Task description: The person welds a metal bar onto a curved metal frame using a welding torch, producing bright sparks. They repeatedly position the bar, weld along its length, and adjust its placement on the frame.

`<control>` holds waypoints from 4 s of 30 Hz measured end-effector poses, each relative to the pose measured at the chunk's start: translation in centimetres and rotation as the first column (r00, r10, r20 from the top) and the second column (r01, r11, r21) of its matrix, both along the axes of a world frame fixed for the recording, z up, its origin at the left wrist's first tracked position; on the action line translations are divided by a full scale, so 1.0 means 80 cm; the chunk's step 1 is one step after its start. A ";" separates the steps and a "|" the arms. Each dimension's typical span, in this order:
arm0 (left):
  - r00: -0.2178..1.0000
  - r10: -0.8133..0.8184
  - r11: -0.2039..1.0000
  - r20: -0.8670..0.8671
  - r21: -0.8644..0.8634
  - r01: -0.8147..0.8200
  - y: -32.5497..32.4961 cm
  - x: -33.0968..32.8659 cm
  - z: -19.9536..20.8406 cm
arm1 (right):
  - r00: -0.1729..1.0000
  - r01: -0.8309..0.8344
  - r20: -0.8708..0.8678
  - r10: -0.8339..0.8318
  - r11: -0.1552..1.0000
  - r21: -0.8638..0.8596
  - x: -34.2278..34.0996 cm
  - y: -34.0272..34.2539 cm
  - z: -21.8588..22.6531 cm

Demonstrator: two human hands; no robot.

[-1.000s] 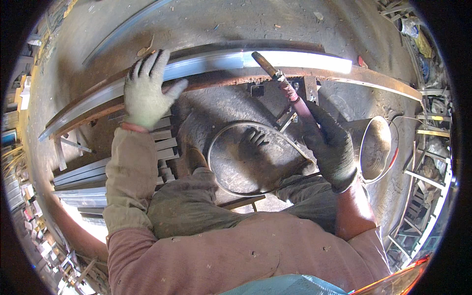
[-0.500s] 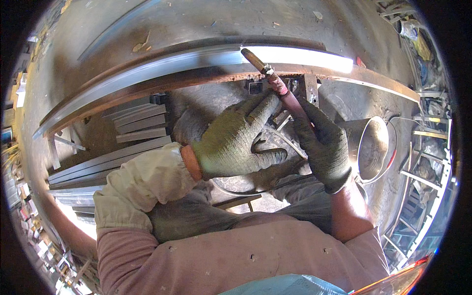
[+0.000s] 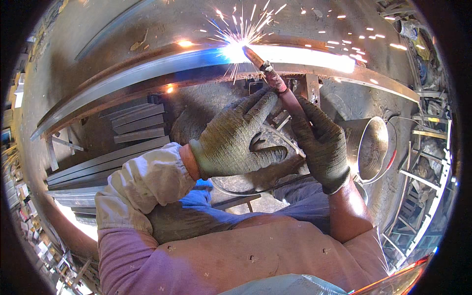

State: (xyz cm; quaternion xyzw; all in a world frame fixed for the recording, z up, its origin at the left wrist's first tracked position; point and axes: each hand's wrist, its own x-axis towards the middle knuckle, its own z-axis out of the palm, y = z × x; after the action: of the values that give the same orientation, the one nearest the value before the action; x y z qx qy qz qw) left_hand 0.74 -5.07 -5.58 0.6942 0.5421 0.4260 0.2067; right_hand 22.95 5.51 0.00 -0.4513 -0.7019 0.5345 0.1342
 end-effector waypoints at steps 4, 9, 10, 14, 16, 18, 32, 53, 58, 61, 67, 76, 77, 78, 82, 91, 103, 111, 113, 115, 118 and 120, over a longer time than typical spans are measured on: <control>0.999 -0.009 0.999 0.030 -0.051 0.011 0.001 -0.001 0.007 | 0.999 0.005 0.035 -0.004 0.999 -0.033 -0.001 0.002 0.003; 1.000 0.018 1.000 -0.021 -0.005 -0.018 0.000 0.000 0.006 | 0.999 -0.001 -0.040 -0.001 0.999 -0.039 -0.001 0.002 -0.004; 1.000 0.008 1.000 -0.026 -0.007 -0.008 0.000 -0.001 0.008 | 0.999 0.000 -0.039 -0.001 1.000 -0.007 0.000 0.002 -0.006; 1.000 0.005 1.000 -0.025 -0.029 -0.006 0.000 -0.001 0.007 | 0.999 0.007 -0.050 -0.005 0.999 0.038 0.002 0.003 -0.013; 0.999 0.013 1.000 -0.049 -0.014 -0.013 -0.001 -0.002 0.008 | 0.998 0.011 -0.063 -0.008 0.999 0.044 0.003 0.002 -0.015; 0.999 0.009 1.000 -0.036 -0.015 -0.009 -0.001 -0.002 0.007 | 0.997 0.004 -0.083 0.002 0.997 0.072 0.003 0.002 -0.017; 0.998 -0.046 0.985 0.035 -0.167 0.052 -0.002 -0.005 0.015 | 0.999 -0.009 0.034 0.008 1.000 0.023 0.000 0.003 0.000; 0.999 -0.043 0.990 0.015 -0.137 0.045 -0.005 -0.007 0.013 | 0.995 -0.017 0.102 0.018 1.000 -0.004 0.001 0.000 0.010; 0.999 -0.038 0.990 -0.024 -0.134 0.034 -0.005 -0.005 0.012 | 0.996 -0.010 0.092 0.009 1.000 0.009 0.002 -0.001 0.009; 0.998 -0.054 0.991 0.013 -0.121 0.055 -0.002 -0.005 0.012 | 0.999 -0.004 0.048 0.005 1.000 -0.009 0.006 -0.001 0.001; 0.997 -0.065 0.986 0.041 -0.149 0.070 -0.006 -0.003 0.011 | 0.998 0.004 0.061 -0.001 0.999 -0.051 0.002 -0.004 0.011; 0.998 -0.057 0.990 0.005 -0.129 0.057 -0.003 -0.006 0.014 | 0.998 -0.006 0.055 0.007 1.000 -0.013 0.005 -0.003 0.003; 0.998 -0.062 0.990 0.028 -0.127 0.065 -0.002 -0.005 0.013 | 0.999 0.002 0.052 0.000 0.999 -0.037 0.005 -0.003 0.003; 0.998 -0.054 0.991 0.010 -0.120 0.055 -0.003 -0.005 0.012 | 0.999 0.009 0.049 -0.006 0.998 -0.061 0.004 -0.003 0.004; 0.998 -0.033 0.994 -0.059 -0.111 0.026 -0.006 -0.004 0.001 | 0.997 -0.018 0.079 0.017 1.000 0.012 0.003 -0.004 0.004; 0.996 -0.075 0.981 -0.039 -0.183 0.067 -0.011 -0.007 0.008 | 0.999 -0.029 0.035 0.028 0.999 0.027 0.005 -0.006 0.003; 0.993 -0.050 0.992 -0.109 -0.122 0.036 -0.010 -0.005 0.010 | 0.995 -0.018 0.096 0.014 0.999 0.040 0.008 -0.006 0.000; 0.997 -0.060 0.995 -0.038 -0.087 0.057 -0.009 -0.004 0.001 | 0.998 -0.028 0.060 0.027 0.999 0.018 0.009 -0.008 0.000; 0.996 -0.086 0.982 -0.032 -0.169 0.080 -0.012 -0.004 0.012 | 0.998 -0.028 0.059 0.027 0.999 0.024 0.011 -0.009 -0.001; 0.996 -0.080 0.986 -0.046 -0.149 0.072 -0.008 -0.005 0.008 | 0.998 -0.032 0.050 0.030 0.999 0.033 0.009 -0.010 -0.002; 0.997 -0.061 0.991 -0.056 -0.124 0.054 -0.012 -0.003 0.009 | 0.998 -0.010 0.062 0.009 1.000 0.003 0.005 -0.011 0.004; 0.997 -0.071 0.990 -0.039 -0.129 0.065 -0.011 -0.004 0.010 | 0.998 0.010 0.062 -0.010 1.000 -0.007 0.005 -0.012 0.004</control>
State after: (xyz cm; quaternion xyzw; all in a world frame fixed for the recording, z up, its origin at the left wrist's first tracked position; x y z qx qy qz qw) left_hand 0.41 -5.95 -4.78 0.7067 0.5485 0.3683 0.2532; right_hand 23.37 4.56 0.34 -0.4716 -0.7013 0.5223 0.1135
